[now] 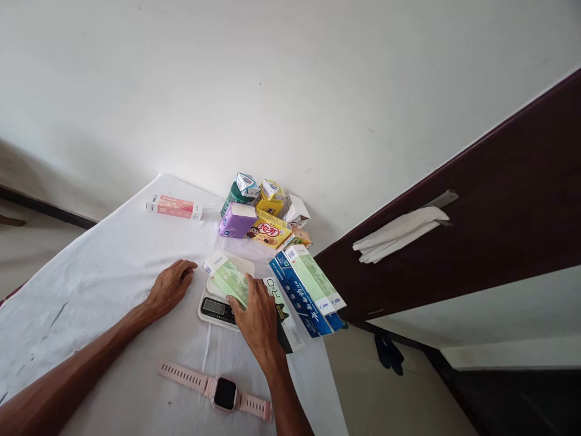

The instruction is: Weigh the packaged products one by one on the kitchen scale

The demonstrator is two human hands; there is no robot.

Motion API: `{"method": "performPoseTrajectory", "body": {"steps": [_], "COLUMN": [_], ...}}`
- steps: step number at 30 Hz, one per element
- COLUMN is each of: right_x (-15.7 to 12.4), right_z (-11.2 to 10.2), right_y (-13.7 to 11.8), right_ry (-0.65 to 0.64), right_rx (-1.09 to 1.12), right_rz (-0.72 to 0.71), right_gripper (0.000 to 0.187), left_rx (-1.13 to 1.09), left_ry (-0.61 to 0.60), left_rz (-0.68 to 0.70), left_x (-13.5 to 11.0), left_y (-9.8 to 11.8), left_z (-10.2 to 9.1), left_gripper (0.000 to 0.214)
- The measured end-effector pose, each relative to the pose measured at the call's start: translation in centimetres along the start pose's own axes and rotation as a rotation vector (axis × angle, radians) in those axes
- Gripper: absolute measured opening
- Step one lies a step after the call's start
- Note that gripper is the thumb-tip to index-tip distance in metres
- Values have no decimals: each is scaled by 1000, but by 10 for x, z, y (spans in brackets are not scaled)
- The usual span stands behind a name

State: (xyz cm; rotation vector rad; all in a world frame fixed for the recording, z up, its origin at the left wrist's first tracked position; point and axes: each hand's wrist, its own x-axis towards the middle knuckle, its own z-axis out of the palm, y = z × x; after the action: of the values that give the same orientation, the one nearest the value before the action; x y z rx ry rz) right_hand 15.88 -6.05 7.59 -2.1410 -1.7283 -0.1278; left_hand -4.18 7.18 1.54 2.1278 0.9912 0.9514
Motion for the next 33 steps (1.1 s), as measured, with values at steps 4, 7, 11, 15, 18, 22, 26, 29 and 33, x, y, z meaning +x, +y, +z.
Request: {"method": "performPoseTrajectory", "body": {"steps": [4,7,11,15,18,22,26,29,33], "right_x": [-6,-18,-40,-59,-65,-61,-51,-43,-33], "right_z": [1,-11,-31,-34,-25,-21,-31,-38,-42], "right_y": [7,23,58,86,95,95,85,76,70], "right_ry": [54,161,290,248,207,159,0,-139,-194], "right_rx": [26,37,-16,-75,-82,-108,-210,-258,-263], "right_rz": [11,62,210,367,426,414,477,567,611], "right_gripper": [44,48,69,79,82,71,69,73,66], "left_rx": [12,16,8,5,9,12,3,-1,-6], "left_ry": [1,3,5,8,12,15,17,25,27], "left_rz": [4,7,10,12,19,30,40,44,49], "left_x": [0,0,0,-1,-1,-2,-2,-3,-4], "left_y": [2,2,0,0,0,1,-1,-3,-5], "left_z": [-2,-2,-1,0,0,0,2,4,5], "left_gripper": [27,28,27,27,27,27,27,26,26]}}
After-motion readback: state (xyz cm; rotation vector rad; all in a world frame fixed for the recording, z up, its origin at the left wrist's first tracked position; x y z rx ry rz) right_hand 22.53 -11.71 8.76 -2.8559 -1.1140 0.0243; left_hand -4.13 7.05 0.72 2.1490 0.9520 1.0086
